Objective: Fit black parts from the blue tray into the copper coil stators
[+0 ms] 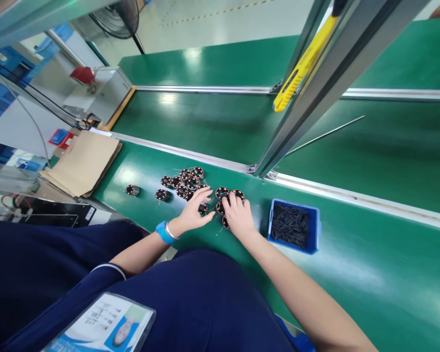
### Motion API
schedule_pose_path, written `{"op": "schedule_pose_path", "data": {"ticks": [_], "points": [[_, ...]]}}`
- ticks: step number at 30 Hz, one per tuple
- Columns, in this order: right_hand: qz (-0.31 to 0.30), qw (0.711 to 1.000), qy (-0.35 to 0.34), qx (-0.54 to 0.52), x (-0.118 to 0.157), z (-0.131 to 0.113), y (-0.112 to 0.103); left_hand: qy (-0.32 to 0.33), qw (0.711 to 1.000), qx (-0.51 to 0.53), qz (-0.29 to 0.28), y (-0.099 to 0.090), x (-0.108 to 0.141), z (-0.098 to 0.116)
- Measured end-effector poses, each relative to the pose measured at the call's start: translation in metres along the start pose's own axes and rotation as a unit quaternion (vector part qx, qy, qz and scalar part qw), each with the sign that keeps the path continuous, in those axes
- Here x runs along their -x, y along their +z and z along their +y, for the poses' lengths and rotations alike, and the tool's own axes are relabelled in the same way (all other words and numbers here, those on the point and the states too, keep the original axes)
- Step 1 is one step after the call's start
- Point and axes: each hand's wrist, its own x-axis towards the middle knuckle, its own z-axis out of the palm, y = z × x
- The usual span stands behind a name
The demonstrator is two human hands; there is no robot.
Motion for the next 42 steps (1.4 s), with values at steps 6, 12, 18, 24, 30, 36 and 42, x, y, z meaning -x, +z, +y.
{"op": "schedule_pose_path", "data": {"ticks": [6, 12, 18, 24, 30, 36, 42], "points": [[-0.061, 0.993, -0.097, 0.008, -0.012, 0.011, -0.009, -0.049, 0.996, 0.021, 0.069, 0.001, 0.066, -0.001], [-0.137, 0.972, -0.190, 0.001, -0.025, 0.026, -0.021, -0.098, 0.990, 0.014, 0.097, 0.006, 0.094, -0.003], [-0.196, 0.967, -0.157, 0.034, -0.034, 0.007, -0.029, -0.075, 0.991, 0.036, 0.106, 0.011, 0.108, -0.010], [-0.227, 0.968, -0.104, 0.030, -0.043, 0.002, -0.032, -0.043, 0.996, 0.010, 0.076, 0.034, 0.123, -0.049], [-0.212, 0.975, -0.059, -0.011, -0.058, 0.021, -0.047, 0.005, 0.997, -0.014, 0.074, 0.051, 0.120, -0.063], [-0.139, 0.990, -0.006, -0.025, -0.150, 0.063, -0.060, 0.020, 0.985, -0.103, 0.136, 0.071, 0.105, -0.056], [-0.001, 1.000, 0.010, -0.027, -0.278, 0.116, -0.063, -0.034, 0.987, -0.087, 0.130, 0.070, 0.103, -0.048]]}}
